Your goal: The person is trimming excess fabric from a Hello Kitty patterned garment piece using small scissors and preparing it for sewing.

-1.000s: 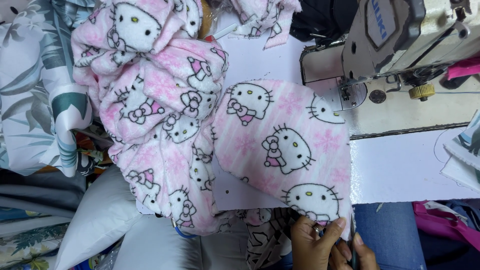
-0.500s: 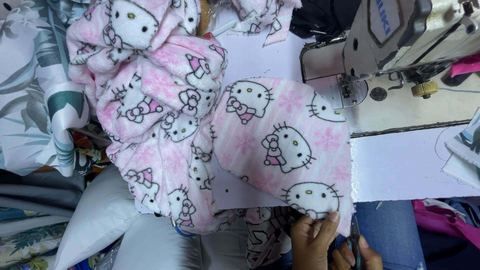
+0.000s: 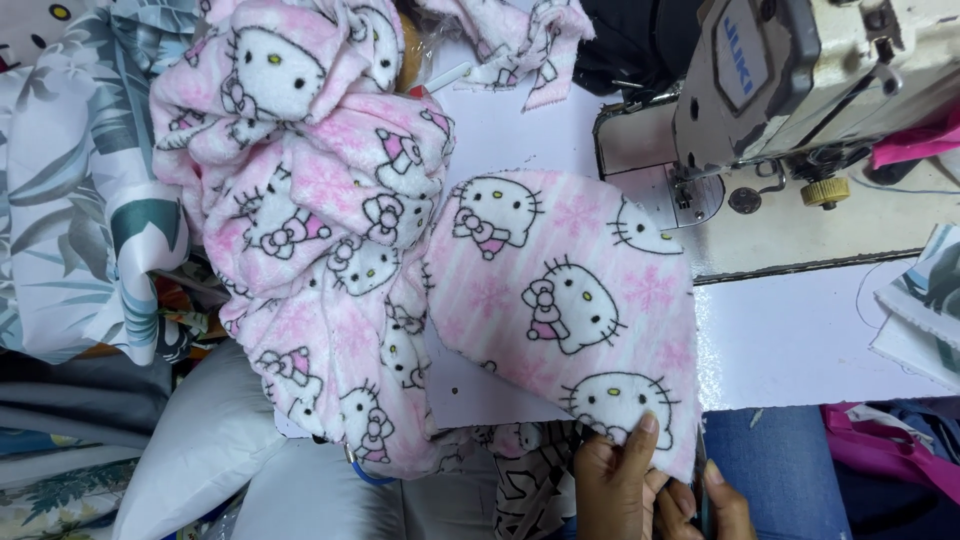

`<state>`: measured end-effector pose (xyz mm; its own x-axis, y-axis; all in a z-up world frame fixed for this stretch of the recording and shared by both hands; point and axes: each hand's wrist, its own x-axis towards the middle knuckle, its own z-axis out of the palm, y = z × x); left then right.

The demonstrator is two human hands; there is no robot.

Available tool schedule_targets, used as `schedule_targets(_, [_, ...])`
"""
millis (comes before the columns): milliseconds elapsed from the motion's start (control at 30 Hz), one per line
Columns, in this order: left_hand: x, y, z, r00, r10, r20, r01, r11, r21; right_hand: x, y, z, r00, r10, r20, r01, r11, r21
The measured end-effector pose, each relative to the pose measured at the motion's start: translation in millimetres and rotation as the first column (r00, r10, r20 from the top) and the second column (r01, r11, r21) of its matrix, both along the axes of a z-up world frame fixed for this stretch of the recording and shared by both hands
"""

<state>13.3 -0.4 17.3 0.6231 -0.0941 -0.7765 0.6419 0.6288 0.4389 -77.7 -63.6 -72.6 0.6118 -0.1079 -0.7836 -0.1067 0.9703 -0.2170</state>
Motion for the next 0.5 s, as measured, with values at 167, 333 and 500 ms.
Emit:
schedule_targets(167, [-4,-2,-3,0.999,-0.036,0.002,0.036,0.996,0.077,27,48,23,0.944,-0.271,-0.189,-0.028,0.504,-0.863])
schedule_targets(333, [1,-4,7,0.999,-0.049,0.004,0.048,0.997,0.056,18,58,9,0.942,-0.287,-0.173,-0.209,-0.101,-0.973])
schedule_targets(500, [1,-3,1,0.998,-0.039,0.038,0.036,0.996,0.082,17,11,34,0.954,-0.016,-0.3,-0.136,0.868,-0.478])
